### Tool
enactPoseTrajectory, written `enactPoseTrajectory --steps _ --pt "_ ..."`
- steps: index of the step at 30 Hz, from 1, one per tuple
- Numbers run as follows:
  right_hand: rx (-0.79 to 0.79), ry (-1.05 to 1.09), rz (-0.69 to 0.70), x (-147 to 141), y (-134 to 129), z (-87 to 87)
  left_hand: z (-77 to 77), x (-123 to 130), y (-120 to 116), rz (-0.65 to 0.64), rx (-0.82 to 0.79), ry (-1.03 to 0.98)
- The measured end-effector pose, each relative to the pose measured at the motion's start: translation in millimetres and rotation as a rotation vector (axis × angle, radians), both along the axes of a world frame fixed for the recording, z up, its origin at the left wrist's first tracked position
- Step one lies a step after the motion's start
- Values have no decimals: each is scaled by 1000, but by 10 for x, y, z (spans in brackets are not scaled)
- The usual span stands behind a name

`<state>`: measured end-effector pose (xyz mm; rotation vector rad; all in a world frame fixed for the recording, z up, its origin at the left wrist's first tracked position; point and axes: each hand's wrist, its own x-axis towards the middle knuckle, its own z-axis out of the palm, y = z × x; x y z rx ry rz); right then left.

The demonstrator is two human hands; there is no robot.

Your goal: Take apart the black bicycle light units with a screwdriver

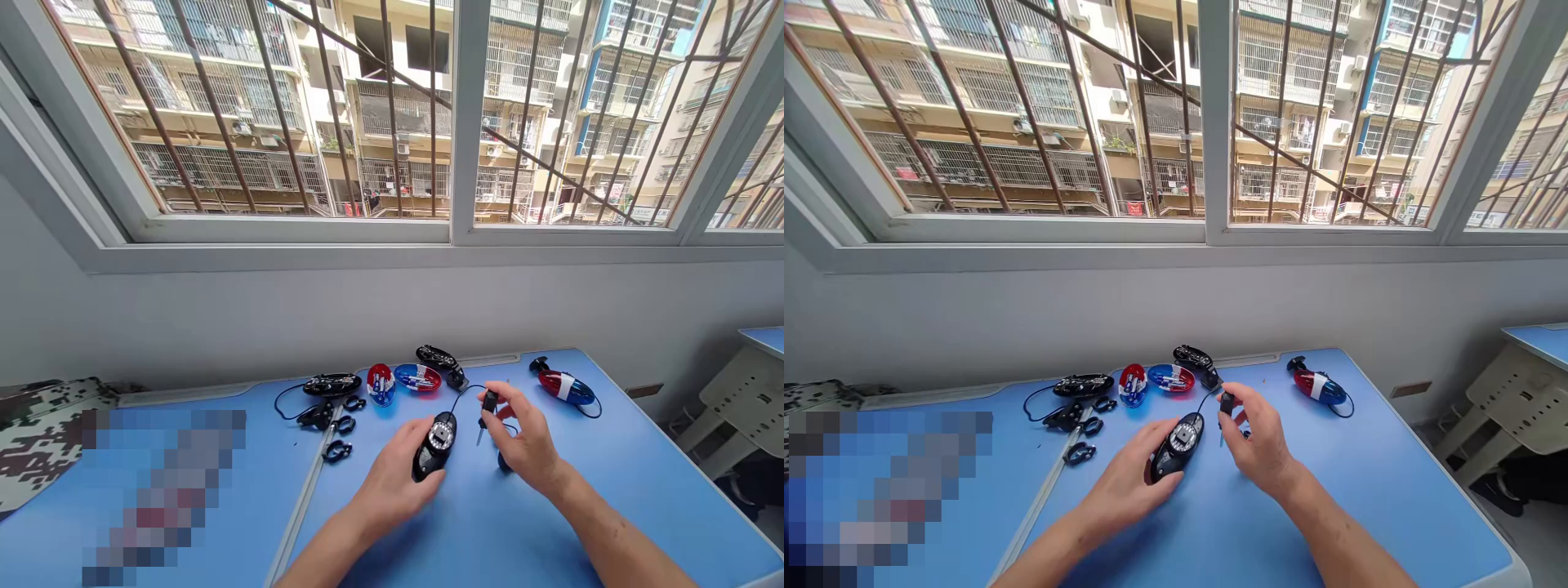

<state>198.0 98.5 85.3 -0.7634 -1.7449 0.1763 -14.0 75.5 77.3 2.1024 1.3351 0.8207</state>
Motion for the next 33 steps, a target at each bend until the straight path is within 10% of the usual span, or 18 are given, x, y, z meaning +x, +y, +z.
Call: enactPoseTrajectory --steps 7,21,33 --pt "-1 -11 -5 0 1 5 53 -15 -137 -77 -170 137" --pt "0 23 -38 32 2 42 -70 -146 127 -393 41 408" --pt "-17 18 -49 42 -10 62 -1 -193 44 -256 180 317"
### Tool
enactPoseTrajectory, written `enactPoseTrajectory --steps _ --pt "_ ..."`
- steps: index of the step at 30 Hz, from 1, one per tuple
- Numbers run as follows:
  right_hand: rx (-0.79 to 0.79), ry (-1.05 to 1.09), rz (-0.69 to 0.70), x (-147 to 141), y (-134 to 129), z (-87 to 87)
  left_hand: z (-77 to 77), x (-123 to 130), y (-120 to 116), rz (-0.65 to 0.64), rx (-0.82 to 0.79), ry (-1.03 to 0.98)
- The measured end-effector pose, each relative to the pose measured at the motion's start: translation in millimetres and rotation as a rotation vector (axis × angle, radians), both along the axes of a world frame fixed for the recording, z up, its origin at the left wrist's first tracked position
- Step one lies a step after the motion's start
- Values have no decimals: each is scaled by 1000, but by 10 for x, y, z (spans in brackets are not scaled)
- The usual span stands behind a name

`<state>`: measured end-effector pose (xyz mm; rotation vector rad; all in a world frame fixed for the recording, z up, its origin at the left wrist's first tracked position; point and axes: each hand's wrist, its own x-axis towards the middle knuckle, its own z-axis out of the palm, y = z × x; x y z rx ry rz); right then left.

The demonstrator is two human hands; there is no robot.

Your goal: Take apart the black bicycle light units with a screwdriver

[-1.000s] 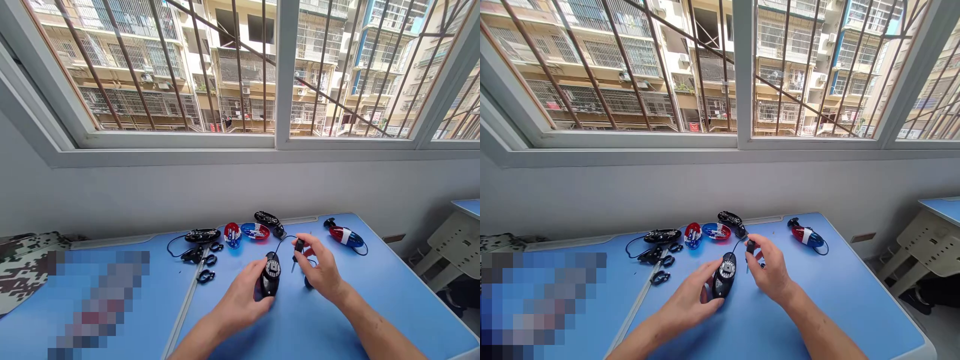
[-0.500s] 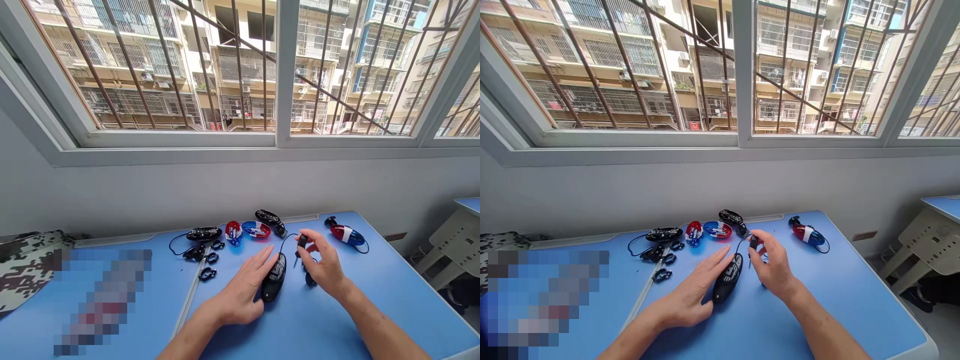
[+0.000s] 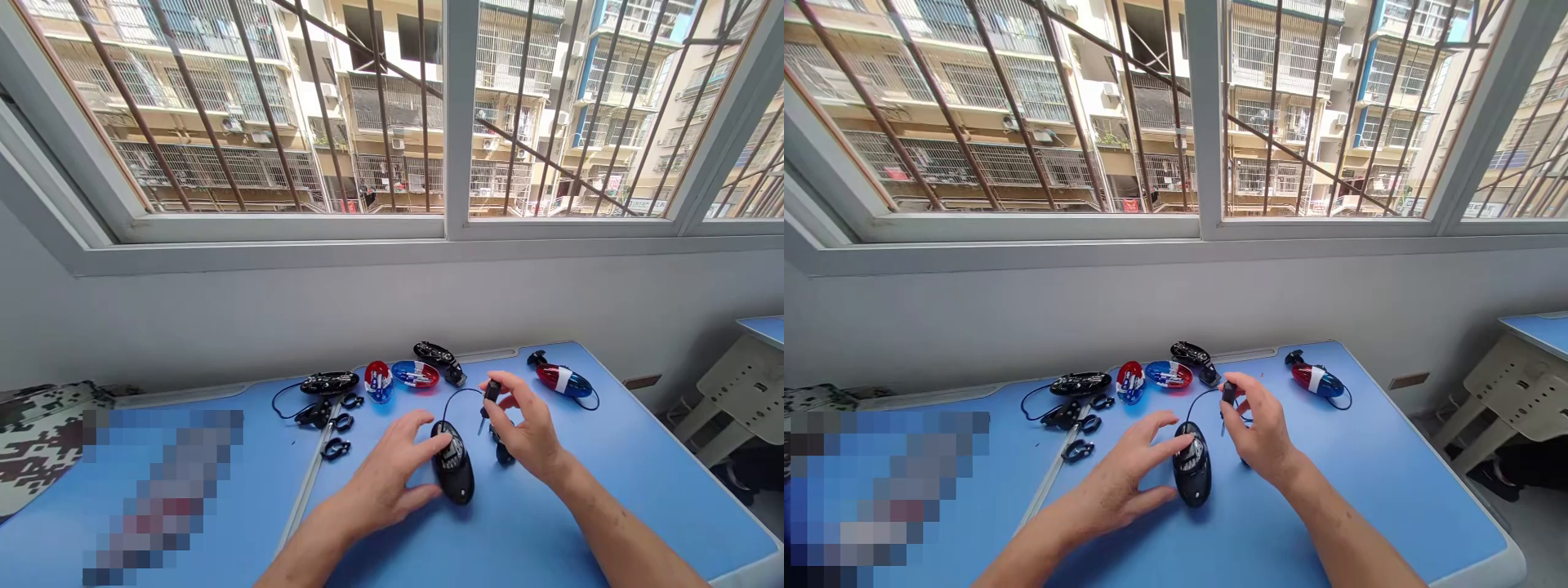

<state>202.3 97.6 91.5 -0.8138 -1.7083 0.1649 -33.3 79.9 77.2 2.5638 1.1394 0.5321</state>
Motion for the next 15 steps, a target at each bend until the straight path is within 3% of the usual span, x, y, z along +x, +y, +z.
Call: enactPoseTrajectory --steps 8,15 --pt "4 3 10 1 6 -12 -153 116 25 56 -198 -247" --pt "8 -3 -2 2 12 -22 -184 121 12 94 -120 -253"
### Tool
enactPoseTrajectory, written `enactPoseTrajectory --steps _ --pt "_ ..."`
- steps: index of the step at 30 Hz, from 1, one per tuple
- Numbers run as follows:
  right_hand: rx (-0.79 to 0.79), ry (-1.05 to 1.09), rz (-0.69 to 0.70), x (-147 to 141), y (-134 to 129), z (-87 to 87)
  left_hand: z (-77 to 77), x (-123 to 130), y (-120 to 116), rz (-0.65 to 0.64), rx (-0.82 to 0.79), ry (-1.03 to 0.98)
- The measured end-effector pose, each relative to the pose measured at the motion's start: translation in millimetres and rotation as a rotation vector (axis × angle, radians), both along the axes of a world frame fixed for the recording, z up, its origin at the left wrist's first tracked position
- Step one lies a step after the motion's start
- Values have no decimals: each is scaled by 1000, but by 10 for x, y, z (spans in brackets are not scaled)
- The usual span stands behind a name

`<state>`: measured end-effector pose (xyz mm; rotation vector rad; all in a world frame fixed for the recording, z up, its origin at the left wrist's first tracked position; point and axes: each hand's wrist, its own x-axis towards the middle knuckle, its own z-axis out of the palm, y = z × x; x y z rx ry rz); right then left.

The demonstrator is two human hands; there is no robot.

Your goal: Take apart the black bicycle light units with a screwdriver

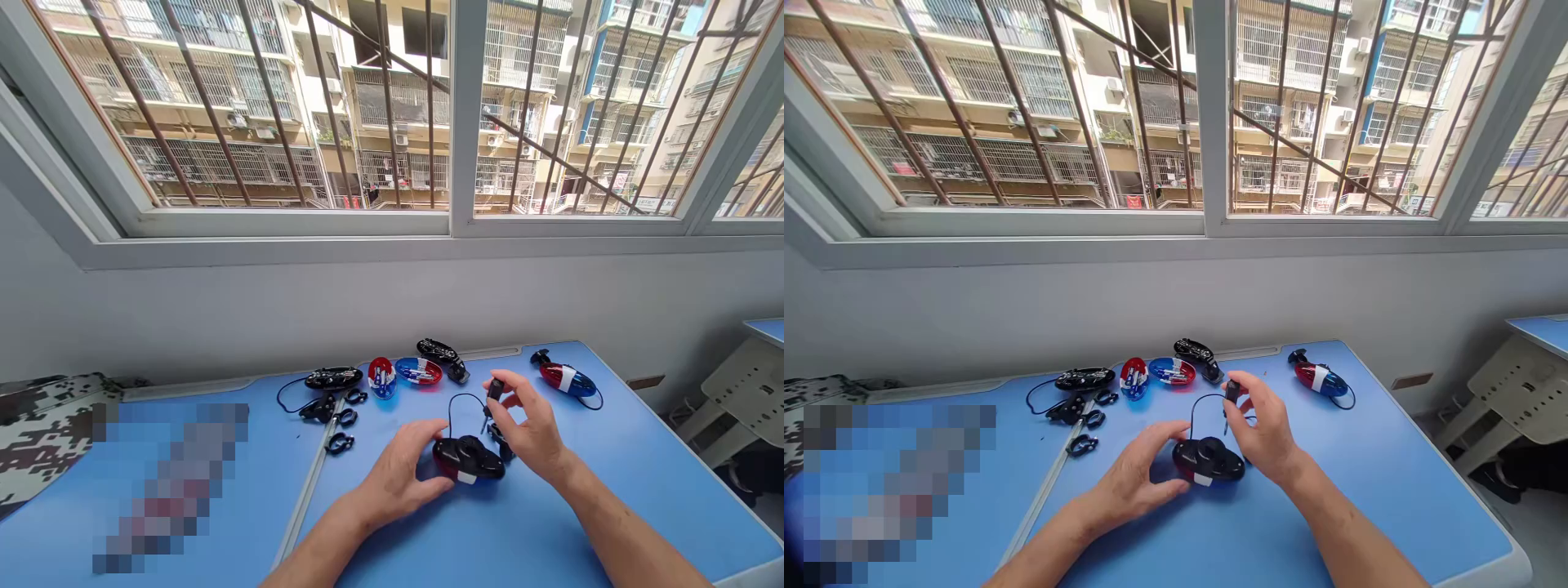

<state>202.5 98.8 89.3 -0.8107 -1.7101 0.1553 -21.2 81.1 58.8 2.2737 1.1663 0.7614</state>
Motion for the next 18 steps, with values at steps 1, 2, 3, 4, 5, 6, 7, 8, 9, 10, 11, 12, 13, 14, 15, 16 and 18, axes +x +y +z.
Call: enactPoseTrajectory --steps 1,2,3,4,5,6,7,8,9,10,11,12,13,14,15,16,18 --pt "0 -1 0 1 -1 0 -5 3 -5 -12 8 -3" --pt "-1 -2 0 1 -2 0 -11 9 -10 -21 7 -5" --pt "-3 -5 1 0 -2 0 -17 18 -16 -22 -2 -5" --pt "-7 -8 2 -1 -3 0 -25 30 -22 -17 -19 -2" --pt "-12 -11 3 -3 -4 0 -33 42 -26 -7 -41 1" --pt "-18 -14 4 -6 -5 -1 -43 54 -28 4 -62 4" --pt "-23 -16 5 -9 -7 -3 -52 63 -27 14 -76 4" --pt "-24 -16 8 -12 -7 -5 -61 70 -23 18 -79 -1" --pt "-22 -15 10 -15 -8 -8 -69 73 -17 17 -71 -9" --pt "-21 -15 13 -17 -9 -12 -74 73 -10 8 -58 -14" --pt "-20 -15 16 -20 -9 -15 -76 72 -2 -5 -42 -16" --pt "-22 -15 18 -23 -10 -18 -74 71 6 -20 -28 -9" --pt "-27 -18 21 -26 -11 -22 -68 70 13 -31 -18 7" --pt "-31 -20 25 -29 -12 -25 -61 72 18 -37 -13 27" --pt "-34 -22 29 -33 -13 -29 -52 77 23 -36 -10 45" --pt "-34 -25 35 -37 -15 -32 -42 85 25 -32 -9 57" --pt "-37 -30 42 -46 -21 -40 -29 109 27 -30 -16 53"
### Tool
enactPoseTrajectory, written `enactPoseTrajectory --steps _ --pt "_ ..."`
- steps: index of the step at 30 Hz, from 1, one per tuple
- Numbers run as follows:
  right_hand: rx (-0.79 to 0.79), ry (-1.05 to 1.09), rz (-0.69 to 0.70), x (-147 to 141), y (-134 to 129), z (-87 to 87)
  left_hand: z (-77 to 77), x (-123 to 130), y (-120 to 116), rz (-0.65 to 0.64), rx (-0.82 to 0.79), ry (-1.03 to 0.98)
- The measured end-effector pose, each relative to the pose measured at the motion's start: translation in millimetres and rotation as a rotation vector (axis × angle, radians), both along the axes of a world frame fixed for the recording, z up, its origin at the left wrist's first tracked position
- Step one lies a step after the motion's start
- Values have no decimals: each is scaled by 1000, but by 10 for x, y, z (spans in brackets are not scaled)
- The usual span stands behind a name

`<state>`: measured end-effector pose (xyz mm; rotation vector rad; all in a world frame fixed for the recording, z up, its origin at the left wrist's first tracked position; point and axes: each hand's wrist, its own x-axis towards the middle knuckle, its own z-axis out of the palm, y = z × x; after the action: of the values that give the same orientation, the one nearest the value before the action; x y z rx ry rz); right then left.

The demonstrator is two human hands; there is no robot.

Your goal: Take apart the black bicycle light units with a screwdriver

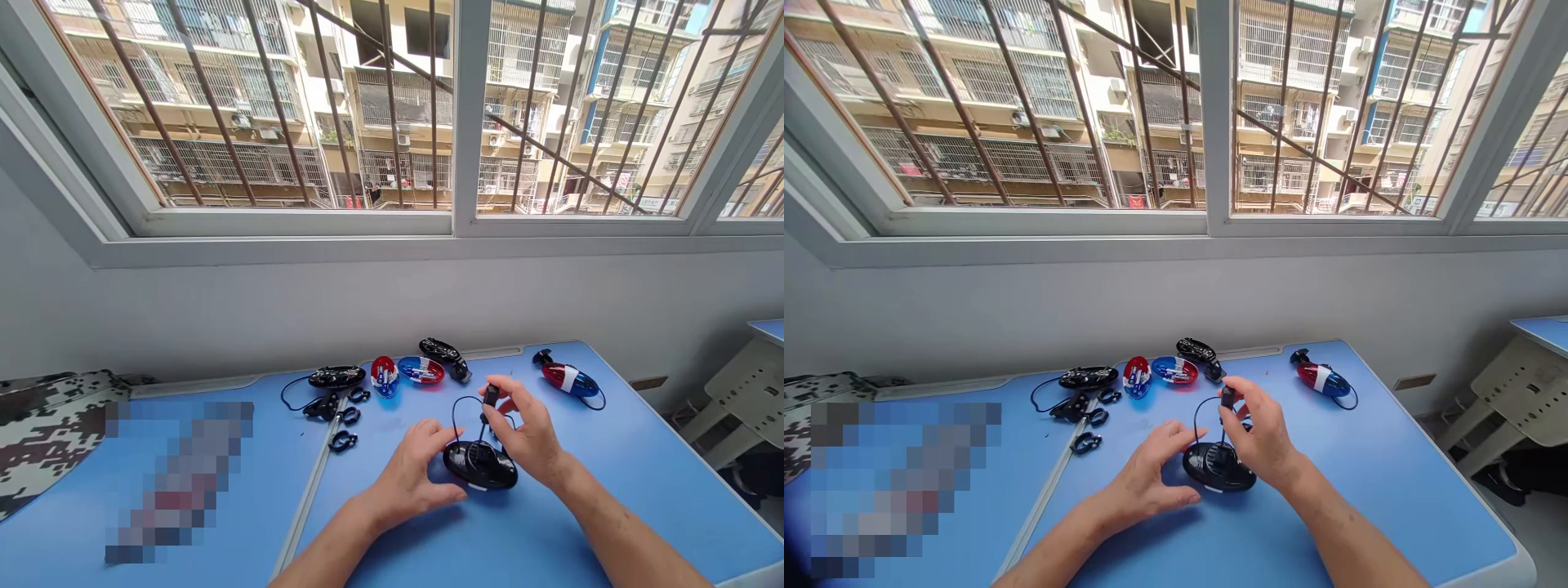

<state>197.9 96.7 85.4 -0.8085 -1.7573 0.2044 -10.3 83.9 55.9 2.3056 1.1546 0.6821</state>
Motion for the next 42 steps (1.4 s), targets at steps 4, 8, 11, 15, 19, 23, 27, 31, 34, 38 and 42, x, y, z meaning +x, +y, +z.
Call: enactPoseTrajectory --steps 4,8,11,15,19,23,27,31,34,38,42 --pt "-18 -4 12 -17 -7 -19 -5 65 -9 -8 -16 -57" --pt "-7 -5 22 -28 -5 -43 -17 130 -30 -48 -39 -97" --pt "-11 -9 23 -33 -6 -61 0 175 -46 -100 -64 -123" --pt "-8 -7 35 -26 -8 -61 29 197 -60 -88 -68 -86" --pt "-3 38 3 19 16 -15 66 122 -63 22 -33 -55" --pt "-26 127 -77 75 46 41 117 9 -47 157 -31 -95" --pt "-81 151 -77 79 35 53 116 -19 -50 211 -87 -133" --pt "-92 159 -28 48 2 34 90 21 -90 170 -106 -120" --pt "-113 153 -14 37 -22 30 88 38 -101 119 -100 -129" --pt "-107 120 -13 30 -44 41 95 33 -77 90 -106 -107" --pt "-74 116 -5 26 -47 43 109 30 -63 127 -122 -92"
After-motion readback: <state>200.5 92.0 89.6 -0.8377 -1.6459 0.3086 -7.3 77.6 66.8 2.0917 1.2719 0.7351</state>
